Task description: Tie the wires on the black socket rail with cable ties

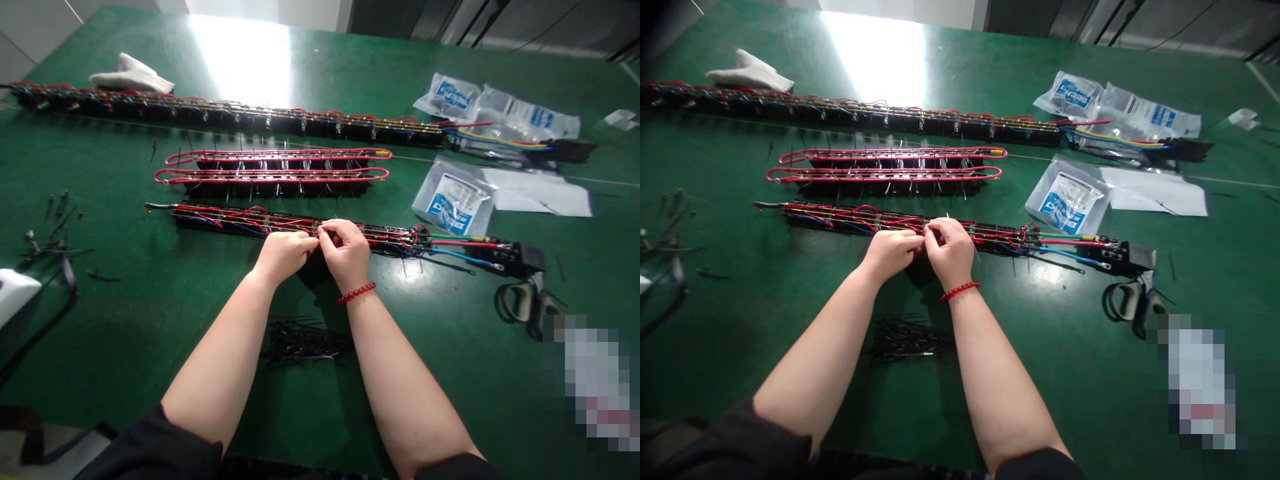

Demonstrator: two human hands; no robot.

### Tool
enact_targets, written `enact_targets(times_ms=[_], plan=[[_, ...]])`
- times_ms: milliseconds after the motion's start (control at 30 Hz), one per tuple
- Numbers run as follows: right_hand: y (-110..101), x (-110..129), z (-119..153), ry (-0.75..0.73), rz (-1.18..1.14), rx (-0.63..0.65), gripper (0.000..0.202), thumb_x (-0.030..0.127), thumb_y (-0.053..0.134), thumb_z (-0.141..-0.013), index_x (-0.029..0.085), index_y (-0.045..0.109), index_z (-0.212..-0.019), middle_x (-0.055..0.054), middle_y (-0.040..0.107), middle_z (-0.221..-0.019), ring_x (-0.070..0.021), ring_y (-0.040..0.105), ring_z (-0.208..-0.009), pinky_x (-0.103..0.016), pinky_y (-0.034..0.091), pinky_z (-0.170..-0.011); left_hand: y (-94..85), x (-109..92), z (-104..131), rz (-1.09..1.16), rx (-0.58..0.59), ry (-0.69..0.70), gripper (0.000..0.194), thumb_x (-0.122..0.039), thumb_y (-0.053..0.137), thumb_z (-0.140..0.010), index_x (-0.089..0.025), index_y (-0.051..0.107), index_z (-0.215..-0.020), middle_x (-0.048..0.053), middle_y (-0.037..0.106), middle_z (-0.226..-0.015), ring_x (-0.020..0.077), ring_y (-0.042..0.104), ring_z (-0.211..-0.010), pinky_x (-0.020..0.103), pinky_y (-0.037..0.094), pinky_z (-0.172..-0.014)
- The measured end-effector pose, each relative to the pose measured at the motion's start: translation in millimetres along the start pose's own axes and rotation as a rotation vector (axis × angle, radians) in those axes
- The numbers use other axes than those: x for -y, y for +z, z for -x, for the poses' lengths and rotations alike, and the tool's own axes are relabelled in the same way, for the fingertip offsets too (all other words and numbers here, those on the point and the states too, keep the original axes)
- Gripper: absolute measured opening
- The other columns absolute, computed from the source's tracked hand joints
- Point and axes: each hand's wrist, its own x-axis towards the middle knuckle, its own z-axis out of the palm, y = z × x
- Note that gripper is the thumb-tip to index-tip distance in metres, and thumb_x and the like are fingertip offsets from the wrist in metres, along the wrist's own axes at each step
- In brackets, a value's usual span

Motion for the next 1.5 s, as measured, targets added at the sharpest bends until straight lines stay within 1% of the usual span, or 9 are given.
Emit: enact_targets(times_ms=[100,267,400,567,700,867,1067,1300,1500], plan=[[-0.4,-1.5,0.0,0.009,-0.007,0.007,0.011,0.025,0.062,-0.088,0.022,0.071,-0.083,-0.004,0.072,-0.088,-0.0194,0.067,-0.083,-0.033,0.055,-0.074,-0.5,-1.5,-1.3,0.139,-0.033,-0.031,0.021,-0.015,0.058,-0.085,-0.021,0.072,-0.07,0.0,0.072,-0.072,0.0125,0.059,-0.062,0.026,0.033,-0.057],[0.9,-5.9,1.6,0.101,-0.095,0.027,0.011,0.029,0.064,-0.087,0.023,0.072,-0.089,-0.004,0.073,-0.091,-0.0181,0.067,-0.079,-0.032,0.056,-0.073,-3.5,-3.5,-3.2,0.377,-0.052,-0.114,0.014,-0.014,0.059,-0.079,-0.019,0.071,-0.072,-0.001,0.069,-0.066,0.0101,0.056,-0.058,0.023,0.039,-0.059],[1.4,-4.0,2.9,0.144,-0.183,0.045,0.011,0.028,0.065,-0.085,0.022,0.073,-0.09,-0.003,0.074,-0.088,-0.0147,0.064,-0.067,-0.029,0.054,-0.065,-2.6,-2.0,-3.8,0.622,-0.068,-0.219,0.014,-0.017,0.061,-0.077,-0.018,0.074,-0.082,0.0,0.073,-0.073,0.0107,0.062,-0.061,0.021,0.047,-0.062],[0.3,0.0,3.2,0.17,-0.229,0.049,0.013,0.029,0.066,-0.085,0.022,0.074,-0.09,-0.002,0.075,-0.086,-0.0129,0.063,-0.063,-0.026,0.052,-0.059,-0.7,0.1,-4.5,0.882,-0.048,-0.391,0.017,-0.028,0.065,-0.079,-0.017,0.077,-0.085,0.003,0.077,-0.08,0.0173,0.072,-0.075,0.025,0.056,-0.071],[1.5,-2.4,3.3,0.22,-0.275,0.059,0.015,0.033,0.067,-0.085,0.022,0.074,-0.091,-0.003,0.075,-0.087,-0.0135,0.065,-0.064,-0.027,0.055,-0.06,-1.6,2.5,-5.3,0.947,-0.006,-0.423,0.018,-0.031,0.068,-0.077,-0.016,0.077,-0.083,0.004,0.077,-0.08,0.0185,0.072,-0.074,0.028,0.057,-0.071],[3.9,-5.6,3.1,0.254,-0.335,0.055,0.015,0.034,0.067,-0.085,0.022,0.074,-0.093,-0.003,0.076,-0.09,-0.0167,0.07,-0.074,-0.029,0.06,-0.067,-2.9,4.8,-6.5,1.024,0.045,-0.453,0.018,-0.032,0.069,-0.076,-0.016,0.077,-0.08,0.004,0.077,-0.077,0.0186,0.072,-0.074,0.028,0.057,-0.07],[4.1,-4.3,2.7,0.284,-0.342,0.074,0.015,0.032,0.066,-0.085,0.022,0.075,-0.092,-0.003,0.076,-0.09,-0.0178,0.071,-0.08,-0.029,0.06,-0.068,-2.8,4.7,-6.4,1.039,0.056,-0.479,0.018,-0.033,0.069,-0.076,-0.016,0.076,-0.079,0.004,0.076,-0.076,0.0186,0.072,-0.074,0.027,0.056,-0.069],[3.8,-5.1,2.3,0.255,-0.306,0.1,0.014,0.029,0.066,-0.083,0.023,0.076,-0.091,-0.002,0.075,-0.088,-0.0131,0.064,-0.067,-0.027,0.056,-0.061,-3.5,6.9,-6.9,1.054,0.04,-0.434,0.022,-0.037,0.071,-0.078,-0.016,0.076,-0.083,0.005,0.077,-0.081,0.0185,0.071,-0.076,0.028,0.056,-0.072],[5.3,-7.1,2.9,0.26,-0.314,0.096,0.014,0.028,0.065,-0.083,0.023,0.074,-0.092,-0.002,0.075,-0.088,-0.012,0.062,-0.064,-0.026,0.054,-0.059,-1.7,7.6,-8.4,1.126,0.028,-0.466,0.028,-0.042,0.076,-0.075,-0.016,0.076,-0.087,0.006,0.078,-0.085,0.019,0.072,-0.08,0.031,0.059,-0.077]])
